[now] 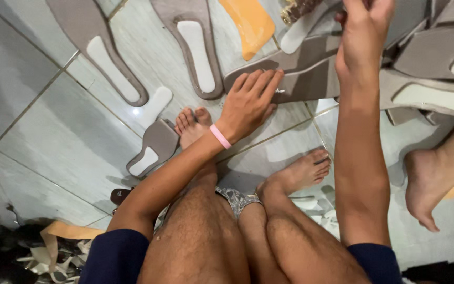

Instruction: The person sits on the floor and assembles slipper soles by applying adhesive with a brush and pressing white insoles into place. The person handles multiple soles and insoles, repeatedly dipping the brush into a container of adhesive and pressing each insole firmly onto the glued surface.

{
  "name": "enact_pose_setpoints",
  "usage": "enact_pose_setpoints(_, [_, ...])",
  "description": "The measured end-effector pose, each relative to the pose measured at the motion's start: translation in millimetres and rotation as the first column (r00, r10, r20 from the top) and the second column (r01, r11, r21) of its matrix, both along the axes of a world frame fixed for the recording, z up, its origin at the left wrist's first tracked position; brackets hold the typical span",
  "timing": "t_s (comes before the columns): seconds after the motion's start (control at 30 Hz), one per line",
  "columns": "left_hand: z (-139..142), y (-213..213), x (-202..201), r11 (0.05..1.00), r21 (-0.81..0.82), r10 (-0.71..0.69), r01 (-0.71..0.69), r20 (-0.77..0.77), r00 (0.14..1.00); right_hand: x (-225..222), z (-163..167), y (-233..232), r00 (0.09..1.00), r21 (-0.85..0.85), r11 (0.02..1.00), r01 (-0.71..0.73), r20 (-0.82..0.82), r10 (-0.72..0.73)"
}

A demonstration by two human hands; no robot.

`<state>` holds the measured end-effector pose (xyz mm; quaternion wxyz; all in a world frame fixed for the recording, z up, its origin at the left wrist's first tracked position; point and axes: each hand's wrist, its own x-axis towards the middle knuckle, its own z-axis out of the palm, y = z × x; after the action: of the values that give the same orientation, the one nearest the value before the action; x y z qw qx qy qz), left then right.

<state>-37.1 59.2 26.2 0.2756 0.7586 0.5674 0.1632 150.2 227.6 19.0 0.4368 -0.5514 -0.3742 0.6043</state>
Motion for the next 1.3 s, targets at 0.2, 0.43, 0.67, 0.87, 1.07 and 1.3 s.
enact_pose_setpoints(0.2, [2.2,5.1,-0.2,0.999,0.040,0.013,-0.011,-0.038,0.999,9.1,6.4,-26.4,0.978,0.045,0.998,-0.053,-0.199,0.061])
enact_pose_setpoints(0.43, [-3.6,2.7,1.5,0.999,0.041,0.014,-0.012,-0.052,0.999,17.8,2.2,-51.5,0.995,0.184,0.978,-0.098,0.035,0.093])
enact_pose_setpoints(0.67, [-8.7,0.5,1.7,0.997,0.064,0.038,-0.036,-0.039,0.999,29.8,4.0,-63.0,0.999,0.252,0.968,0.023,0.036,-0.033])
enact_pose_setpoints(0.87, [-5.7,2.5,1.3,0.997,0.067,0.032,-0.028,-0.056,0.998,29.4,24.1,-12.3,0.961,0.310,0.941,-0.137,0.271,0.051])
enact_pose_setpoints(1.07, [8.0,2.1,0.2,0.964,-0.266,0.055,-0.019,0.129,0.990,0.7,38.3,30.6,0.721,0.318,0.803,-0.504,0.666,0.189])
enact_pose_setpoints(1.3, [9.2,-7.7,6.0,0.857,-0.513,0.183,0.043,0.382,0.906,-15.3,46.7,39.0,0.516,0.297,0.632,-0.716,0.834,0.193])
